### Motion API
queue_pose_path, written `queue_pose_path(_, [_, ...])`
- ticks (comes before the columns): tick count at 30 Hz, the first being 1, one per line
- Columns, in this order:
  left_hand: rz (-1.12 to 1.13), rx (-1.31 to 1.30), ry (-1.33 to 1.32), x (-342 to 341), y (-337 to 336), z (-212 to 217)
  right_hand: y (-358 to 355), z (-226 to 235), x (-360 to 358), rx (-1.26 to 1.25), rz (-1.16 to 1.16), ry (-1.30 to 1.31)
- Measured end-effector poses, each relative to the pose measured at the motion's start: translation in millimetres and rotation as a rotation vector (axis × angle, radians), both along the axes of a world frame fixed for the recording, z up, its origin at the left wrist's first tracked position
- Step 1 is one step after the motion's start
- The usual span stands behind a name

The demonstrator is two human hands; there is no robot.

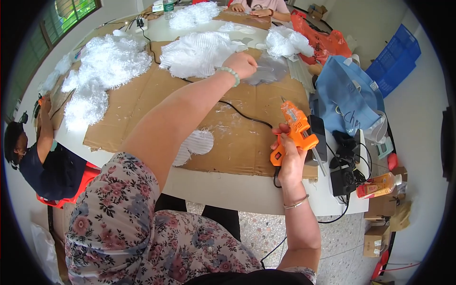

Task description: The recorder uses a hot glue gun to apply glue to white fiber stuffing and press pieces together.

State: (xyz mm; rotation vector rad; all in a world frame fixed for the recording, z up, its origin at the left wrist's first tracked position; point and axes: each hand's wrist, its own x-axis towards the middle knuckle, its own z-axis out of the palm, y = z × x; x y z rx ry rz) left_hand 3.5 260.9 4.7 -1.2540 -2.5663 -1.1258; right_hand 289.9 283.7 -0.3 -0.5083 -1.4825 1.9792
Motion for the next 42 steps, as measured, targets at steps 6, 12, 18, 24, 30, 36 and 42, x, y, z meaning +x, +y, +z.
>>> queue_pose_path(6, [0.006, 0.216, -0.142, -10.3, -10.9, -2.6, -2.5, 3.3, 1.5, 0.025, -0.005, 0.01])
queue_pose_path(12, [-0.018, 0.319, -0.346, 3.9, -61.7, 31.2, 1.4, -4.1, -0.3, 0.029, 0.004, 0.009])
queue_pose_path(18, [-0.158, 0.198, -0.419, 57.5, -159.6, 75.6, 4.6, -2.4, 5.2, 0.219, 0.015, -0.023])
queue_pose_path(24, [-0.141, -0.021, -0.347, 95.2, -246.8, 54.5, 3.8, -15.7, 5.0, 0.247, 0.036, -0.002])
queue_pose_path(30, [-0.156, -0.058, -0.307, 115.8, -265.3, 16.8, -0.1, -16.1, 7.2, 0.295, 0.031, -0.007])
queue_pose_path(36, [-0.153, -0.155, -0.293, 113.0, -248.1, 14.0, 0.0, -14.9, 7.8, 0.299, 0.015, -0.017])
queue_pose_path(42, [-0.177, -0.148, -0.338, 111.0, -234.4, 8.8, -0.5, -11.8, 9.7, 0.289, 0.046, -0.002])
